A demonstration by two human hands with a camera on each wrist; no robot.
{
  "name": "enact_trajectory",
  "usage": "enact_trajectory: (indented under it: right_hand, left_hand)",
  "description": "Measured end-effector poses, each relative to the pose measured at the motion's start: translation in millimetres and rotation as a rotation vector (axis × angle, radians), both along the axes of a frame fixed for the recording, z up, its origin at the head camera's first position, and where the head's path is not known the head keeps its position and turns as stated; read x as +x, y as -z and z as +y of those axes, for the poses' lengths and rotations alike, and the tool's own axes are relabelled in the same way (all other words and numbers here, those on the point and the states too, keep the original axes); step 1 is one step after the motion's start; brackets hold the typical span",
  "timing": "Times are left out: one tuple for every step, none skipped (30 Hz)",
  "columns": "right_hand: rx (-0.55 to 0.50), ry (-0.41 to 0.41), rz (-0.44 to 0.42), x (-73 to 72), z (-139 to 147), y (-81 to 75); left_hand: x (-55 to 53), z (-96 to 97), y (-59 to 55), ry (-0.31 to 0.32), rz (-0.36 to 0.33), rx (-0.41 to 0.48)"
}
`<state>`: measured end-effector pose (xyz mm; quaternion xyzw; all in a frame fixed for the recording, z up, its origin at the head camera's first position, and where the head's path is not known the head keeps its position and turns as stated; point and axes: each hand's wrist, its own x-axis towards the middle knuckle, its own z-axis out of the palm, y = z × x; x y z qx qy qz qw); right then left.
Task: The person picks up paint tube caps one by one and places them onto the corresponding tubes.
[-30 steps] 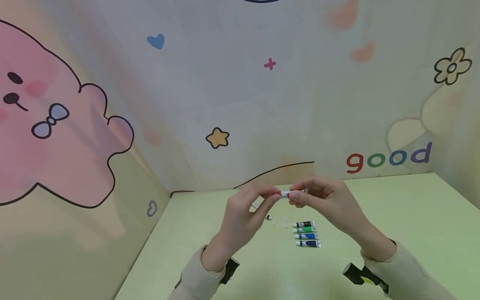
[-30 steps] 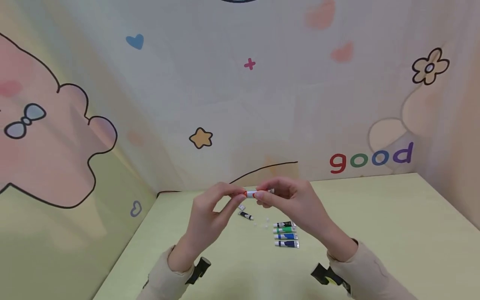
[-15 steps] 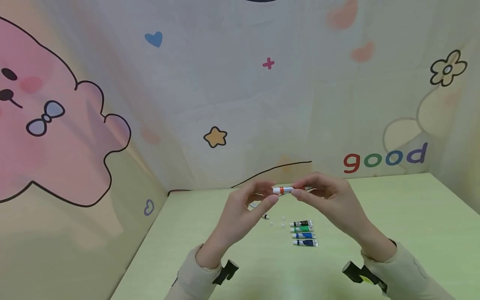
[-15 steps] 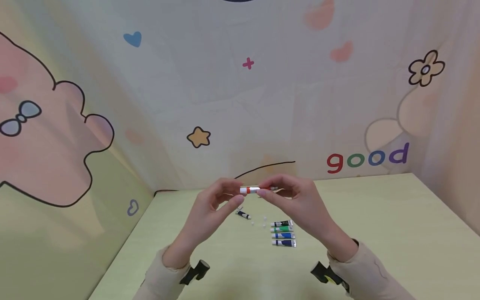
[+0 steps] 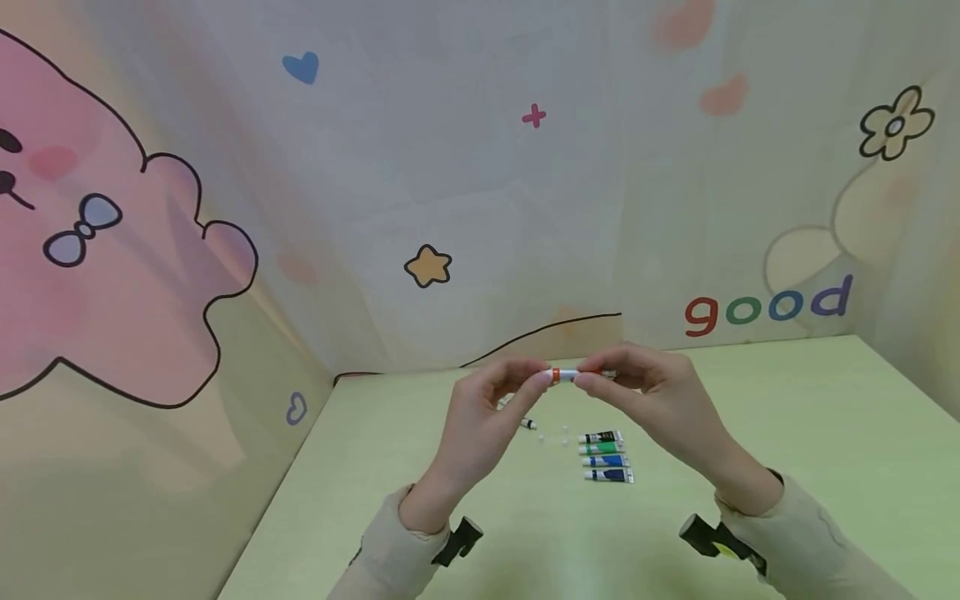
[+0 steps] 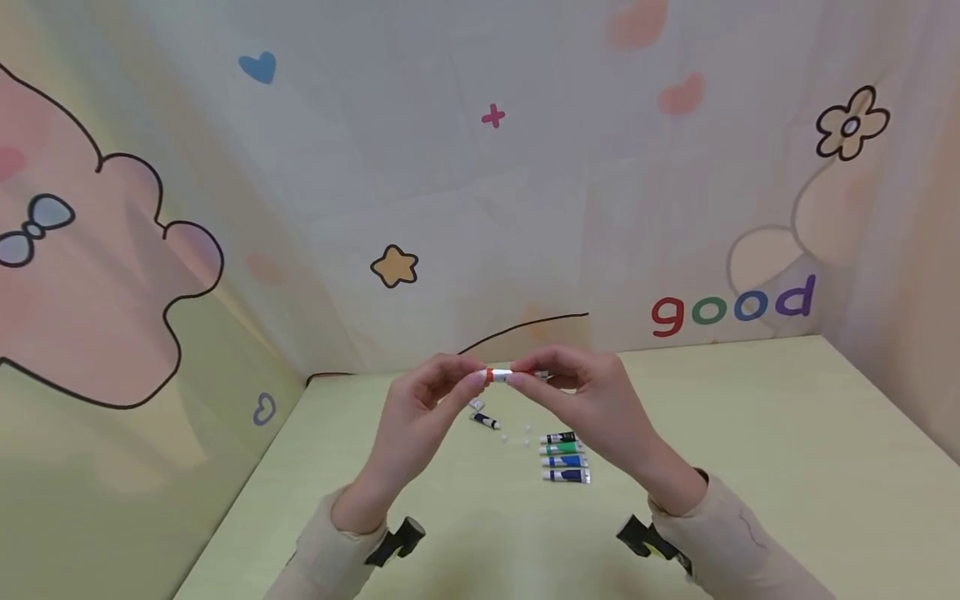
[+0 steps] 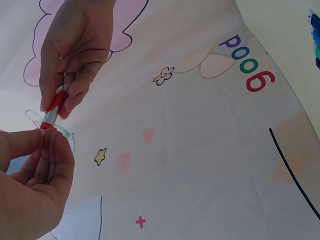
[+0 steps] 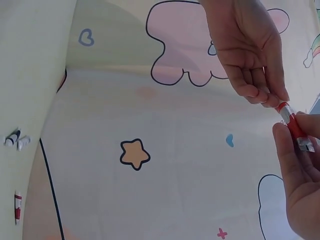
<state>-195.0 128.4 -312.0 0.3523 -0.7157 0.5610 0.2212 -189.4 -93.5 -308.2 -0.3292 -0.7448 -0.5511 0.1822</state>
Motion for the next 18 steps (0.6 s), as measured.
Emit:
enact_trajectory:
  right_hand:
    - [-0.004,-0.001,-0.014,0.2,0.4,-0.3]
    - [-0.007,-0.003,-0.032,0.6,0.8,-0.6]
    - [-0.014,-0.008,-0.053,1.1,1.2,-0.9]
    - [-0.022,-0.017,-0.074,1.6,1.6,-1.2]
    - [-0.029,-0.024,-0.096,2.4,2.2,-1.6]
    - [-0.038,-0.029,-0.117,3.3,2.7,-2.0]
    - [-0.043,-0.031,-0.135,4.2,3.2,-2.4]
    - [-0.049,-0.034,-0.155,5.0,3.7,-3.1]
    - [-0.055,-0.038,-0.173,5.8,4.1,-3.8]
    - [-0.061,-0.043,-0.192,6.4,4.4,-4.5]
    - [-0.066,-0.047,-0.210,7.0,4.9,-5.3]
    - [-0.070,-0.052,-0.224,7.4,5.1,-5.9]
    - [-0.073,-0.059,-0.238,7.5,5.5,-6.3]
    - [-0.076,-0.065,-0.252,7.5,5.9,-6.6]
    - [-0.079,-0.072,-0.263,7.5,6.4,-6.6]
    - [-0.083,-0.079,-0.275,7.3,6.9,-6.5]
    - [-0.085,-0.082,-0.284,7.1,7.5,-6.2]
    - [-0.087,-0.084,-0.294,6.7,8.0,-5.9]
  left_hand:
    - [-0.2,1.0,0.5,-0.009,0.037,-0.005]
    - [-0.5,2.0,0.7,-0.016,0.085,-0.013]
    - [-0.9,2.9,0.9,-0.022,0.139,-0.026]
    - [-1.4,3.7,1.1,-0.027,0.198,-0.044]
    - [-2.1,4.2,1.5,-0.034,0.257,-0.064]
    - [-2.8,4.8,1.9,-0.036,0.313,-0.080]
    - [-3.4,5.1,2.0,-0.038,0.366,-0.095]
    - [-3.9,5.4,2.2,-0.038,0.411,-0.107]
    - [-4.4,5.6,2.3,-0.034,0.446,-0.116]
    - [-4.7,5.7,2.4,-0.028,0.472,-0.123]
    - [-4.8,5.9,2.4,-0.023,0.494,-0.127]
    - [-5.0,6.0,2.6,-0.021,0.514,-0.131]
    - [-5.2,6.1,2.6,-0.021,0.534,-0.138]
    - [-5.3,6.3,2.9,-0.023,0.555,-0.146]
    - [-5.5,6.6,3.2,-0.025,0.575,-0.155]
    - [-5.8,6.9,3.7,-0.031,0.596,-0.163]
    - [-6.1,7.4,4.2,-0.034,0.616,-0.171]
    - [-6.5,7.9,4.7,-0.035,0.632,-0.177]
